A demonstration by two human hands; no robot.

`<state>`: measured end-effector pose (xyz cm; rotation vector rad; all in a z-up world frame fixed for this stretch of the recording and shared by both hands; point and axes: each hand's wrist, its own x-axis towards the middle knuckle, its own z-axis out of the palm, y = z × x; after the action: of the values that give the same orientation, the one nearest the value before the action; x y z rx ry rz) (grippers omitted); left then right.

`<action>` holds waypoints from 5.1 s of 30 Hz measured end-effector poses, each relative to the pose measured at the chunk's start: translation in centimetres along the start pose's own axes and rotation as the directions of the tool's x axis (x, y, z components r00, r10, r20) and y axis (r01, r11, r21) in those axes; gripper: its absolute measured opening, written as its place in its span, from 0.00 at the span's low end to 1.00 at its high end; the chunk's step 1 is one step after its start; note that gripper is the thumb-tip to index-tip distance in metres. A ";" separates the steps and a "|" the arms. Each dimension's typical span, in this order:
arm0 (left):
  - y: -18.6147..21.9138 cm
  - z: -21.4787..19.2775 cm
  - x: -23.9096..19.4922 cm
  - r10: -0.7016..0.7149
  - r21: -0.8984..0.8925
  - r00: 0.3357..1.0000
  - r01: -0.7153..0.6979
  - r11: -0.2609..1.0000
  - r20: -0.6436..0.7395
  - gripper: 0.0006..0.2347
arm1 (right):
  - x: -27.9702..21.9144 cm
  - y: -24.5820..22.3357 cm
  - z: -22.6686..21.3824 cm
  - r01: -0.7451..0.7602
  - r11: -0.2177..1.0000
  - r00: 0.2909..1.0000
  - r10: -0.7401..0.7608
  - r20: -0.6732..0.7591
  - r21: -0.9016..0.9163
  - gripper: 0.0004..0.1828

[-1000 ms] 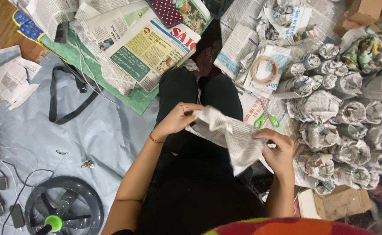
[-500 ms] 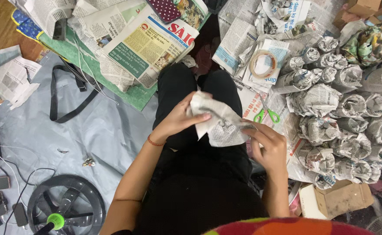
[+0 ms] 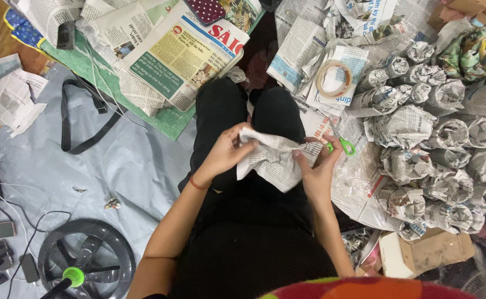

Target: The person folds newspaper sheets into small rectangular packets and places them into a black plastic crate. They also use scissors to cut a newspaper sheet into strips before folding them.

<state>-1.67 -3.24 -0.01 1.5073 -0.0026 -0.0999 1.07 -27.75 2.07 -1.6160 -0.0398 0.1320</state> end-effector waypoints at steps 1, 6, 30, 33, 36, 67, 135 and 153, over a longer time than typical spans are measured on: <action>-0.2 -0.2 0.3 -0.021 0.001 0.999 0.021 1.000 -0.043 0.05 | 0.0 0.4 -0.1 -0.063 0.997 0.998 0.064 -0.015 0.045 0.33; 0.8 0.0 0.2 0.004 0.118 0.978 0.021 0.993 -0.207 0.11 | 1.0 1.8 -0.2 0.007 0.978 0.999 0.004 0.049 -0.210 0.09; 7.2 0.3 4.0 0.675 0.727 0.738 -0.474 0.497 0.020 0.44 | 6.3 -2.1 -4.3 0.061 0.872 0.996 -0.022 0.085 -0.486 0.11; 7.1 0.2 6.2 0.354 0.471 0.871 -0.484 0.737 0.341 0.37 | 7.3 -3.0 -4.6 0.235 0.792 0.966 -0.130 0.222 -0.563 0.16; 4.3 1.9 8.3 -0.237 0.485 0.865 -0.008 0.874 0.442 0.26 | 7.2 -4.4 -4.4 0.298 0.761 0.954 -0.256 0.155 -0.576 0.26; -0.8 4.3 10.4 -0.053 -0.124 0.869 0.130 0.984 0.492 0.24 | 3.4 -5.6 -5.6 -0.163 0.939 0.981 0.186 0.047 -0.303 0.27; 6.5 -17.9 56.9 0.121 0.945 0.992 -0.059 0.320 0.021 0.28 | 57.2 -4.9 13.6 0.608 0.466 0.711 -0.680 0.179 -0.643 0.33; 18.0 -14.9 47.2 0.382 0.129 0.896 -0.416 0.900 0.225 0.16 | 47.3 -11.7 10.2 0.618 0.765 0.733 -0.644 0.220 0.184 0.43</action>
<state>47.47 9.52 14.07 1.6365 -0.4911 0.0891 47.50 -11.98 10.43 -1.3926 -0.7874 -0.1783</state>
